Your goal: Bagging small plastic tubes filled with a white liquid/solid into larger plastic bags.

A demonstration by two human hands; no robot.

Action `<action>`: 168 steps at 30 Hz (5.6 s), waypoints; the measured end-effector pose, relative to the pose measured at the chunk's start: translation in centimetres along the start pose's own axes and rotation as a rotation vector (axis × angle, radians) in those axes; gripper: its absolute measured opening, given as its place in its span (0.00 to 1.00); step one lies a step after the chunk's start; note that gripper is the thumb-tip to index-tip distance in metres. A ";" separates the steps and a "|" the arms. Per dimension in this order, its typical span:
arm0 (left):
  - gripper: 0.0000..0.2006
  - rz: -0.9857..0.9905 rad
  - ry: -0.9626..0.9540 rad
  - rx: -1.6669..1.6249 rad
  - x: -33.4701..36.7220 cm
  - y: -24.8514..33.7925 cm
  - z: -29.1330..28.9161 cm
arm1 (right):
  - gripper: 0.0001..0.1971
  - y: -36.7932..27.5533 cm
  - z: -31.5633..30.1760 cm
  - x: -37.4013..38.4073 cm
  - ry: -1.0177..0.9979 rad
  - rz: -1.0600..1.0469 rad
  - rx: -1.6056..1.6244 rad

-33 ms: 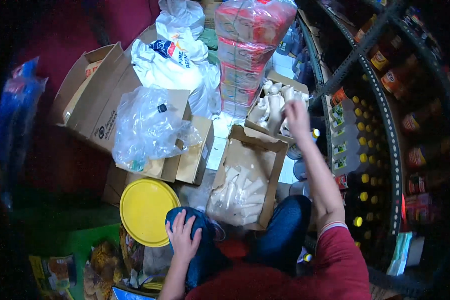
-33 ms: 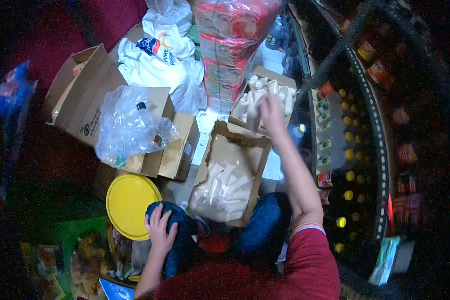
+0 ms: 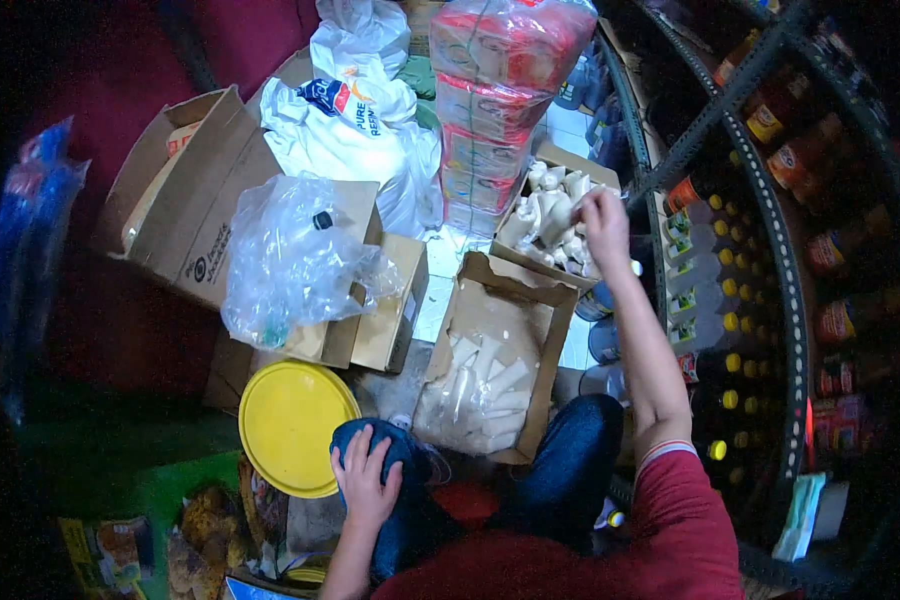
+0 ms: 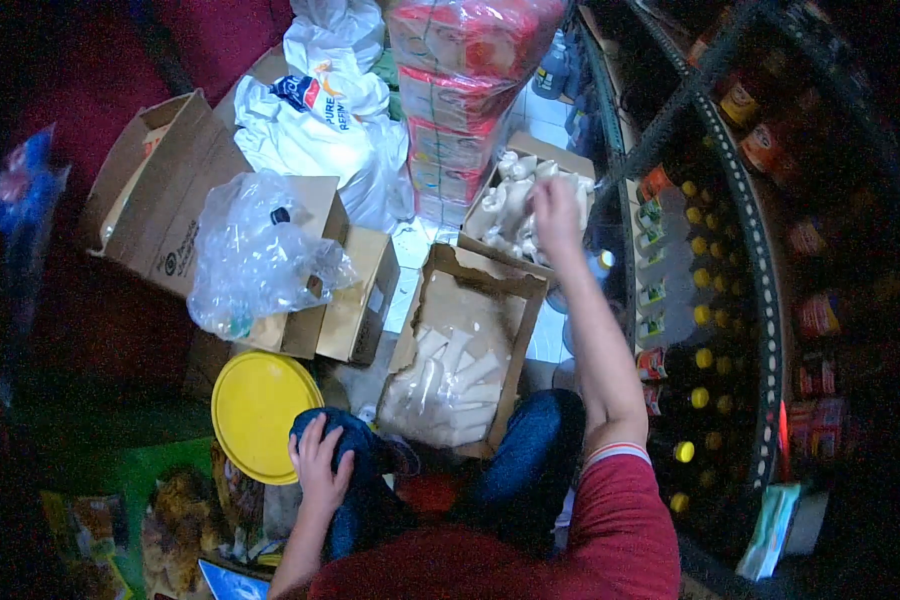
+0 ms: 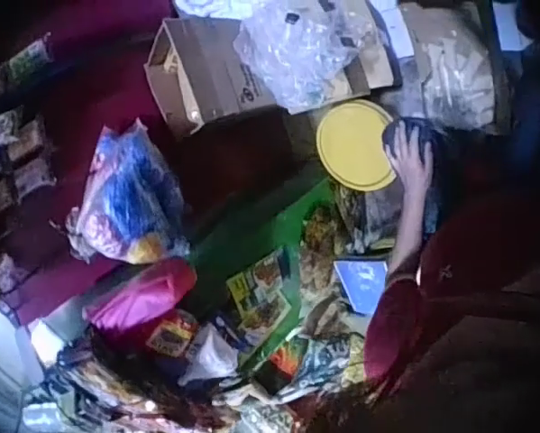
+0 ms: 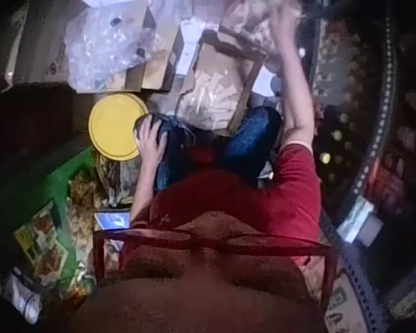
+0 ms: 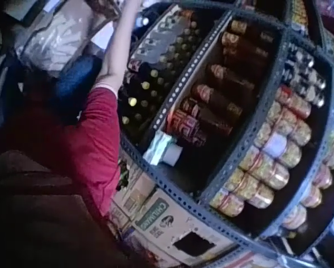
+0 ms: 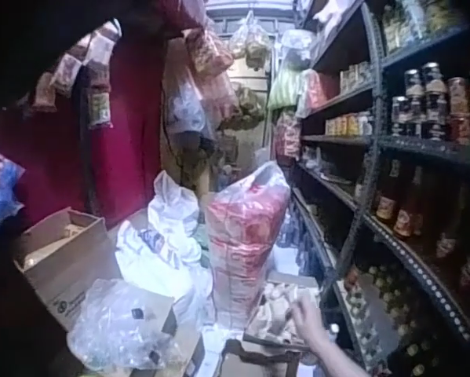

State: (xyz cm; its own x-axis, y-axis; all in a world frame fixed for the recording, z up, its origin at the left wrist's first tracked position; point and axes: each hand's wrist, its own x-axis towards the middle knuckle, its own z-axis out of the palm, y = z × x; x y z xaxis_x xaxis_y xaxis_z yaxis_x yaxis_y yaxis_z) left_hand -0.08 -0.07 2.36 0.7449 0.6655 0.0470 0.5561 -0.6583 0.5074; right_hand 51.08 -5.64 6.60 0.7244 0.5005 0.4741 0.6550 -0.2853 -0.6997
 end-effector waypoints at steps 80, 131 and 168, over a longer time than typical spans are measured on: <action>0.37 0.179 0.200 -0.874 -3.0 2.8 -6.6 | 0.04 -34.1 -3.5 -18.3 -0.964 -0.627 0.590; 0.08 0.335 0.513 -0.337 -4.5 -0.8 -6.0 | 0.30 -25.0 13.1 -40.1 -0.653 -0.298 0.511; 0.37 -0.026 0.008 -1.067 -7.4 -2.8 -4.5 | 0.07 -35.4 5.6 -24.3 -0.515 -1.104 0.271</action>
State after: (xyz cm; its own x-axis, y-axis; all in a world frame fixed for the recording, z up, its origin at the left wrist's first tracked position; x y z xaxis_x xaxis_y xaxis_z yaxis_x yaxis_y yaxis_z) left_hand -8.83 -1.56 4.48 0.7332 0.6794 0.0293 -0.0417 0.0020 0.9991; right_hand 9.07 -3.10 16.87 -0.3929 0.6444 0.6561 0.7494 0.6379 -0.1778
